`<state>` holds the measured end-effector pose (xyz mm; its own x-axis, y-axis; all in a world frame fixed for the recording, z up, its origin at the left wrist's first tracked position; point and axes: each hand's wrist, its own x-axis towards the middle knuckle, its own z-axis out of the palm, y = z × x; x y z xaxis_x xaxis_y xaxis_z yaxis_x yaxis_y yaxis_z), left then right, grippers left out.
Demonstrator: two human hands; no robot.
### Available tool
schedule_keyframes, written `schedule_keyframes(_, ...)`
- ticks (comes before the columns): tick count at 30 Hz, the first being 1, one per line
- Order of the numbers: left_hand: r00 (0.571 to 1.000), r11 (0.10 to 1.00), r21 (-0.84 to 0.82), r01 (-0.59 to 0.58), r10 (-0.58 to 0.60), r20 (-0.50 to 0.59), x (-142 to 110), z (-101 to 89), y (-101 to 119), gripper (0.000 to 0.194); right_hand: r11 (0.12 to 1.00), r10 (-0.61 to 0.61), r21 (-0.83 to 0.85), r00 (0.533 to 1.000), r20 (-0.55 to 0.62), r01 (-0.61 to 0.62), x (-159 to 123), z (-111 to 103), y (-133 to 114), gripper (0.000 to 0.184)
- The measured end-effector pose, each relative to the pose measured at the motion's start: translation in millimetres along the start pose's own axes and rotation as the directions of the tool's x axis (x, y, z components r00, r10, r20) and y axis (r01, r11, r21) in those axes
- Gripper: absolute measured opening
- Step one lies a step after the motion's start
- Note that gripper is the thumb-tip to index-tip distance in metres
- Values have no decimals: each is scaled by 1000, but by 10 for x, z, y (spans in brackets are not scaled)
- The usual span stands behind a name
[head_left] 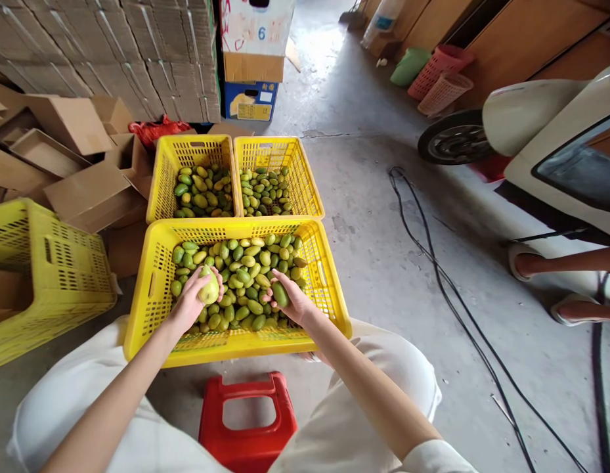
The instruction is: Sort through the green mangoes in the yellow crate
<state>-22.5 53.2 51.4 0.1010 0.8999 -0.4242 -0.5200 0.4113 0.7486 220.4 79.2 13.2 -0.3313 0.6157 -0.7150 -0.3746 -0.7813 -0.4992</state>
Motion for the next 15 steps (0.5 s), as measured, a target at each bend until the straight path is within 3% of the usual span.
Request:
schedule_keyframes(3, 998, 994, -96, 55, -55, 1, 14, -16, -13, 34, 991, -34, 132, 999, 18, 31, -8, -8, -37, 41)
schedule_keyframes(7, 998, 991, -119, -57, 52, -38, 34, -36, -45, 36, 960, -152, 242, 988, 22, 142, -34, 12, -104, 38)
schedule_keyframes(12, 991, 974, -214, -77, 52, -123, 50, -66, -13, 34, 940, -268, 214, 963, -22, 267, -49, 50, -94, 32)
schedule_keyframes(15, 994, 980, -193, -47, 28, -104, 50, -79, 25, 29, 957, -251, 157, 968, 13, 246, -44, 54, -62, 31)
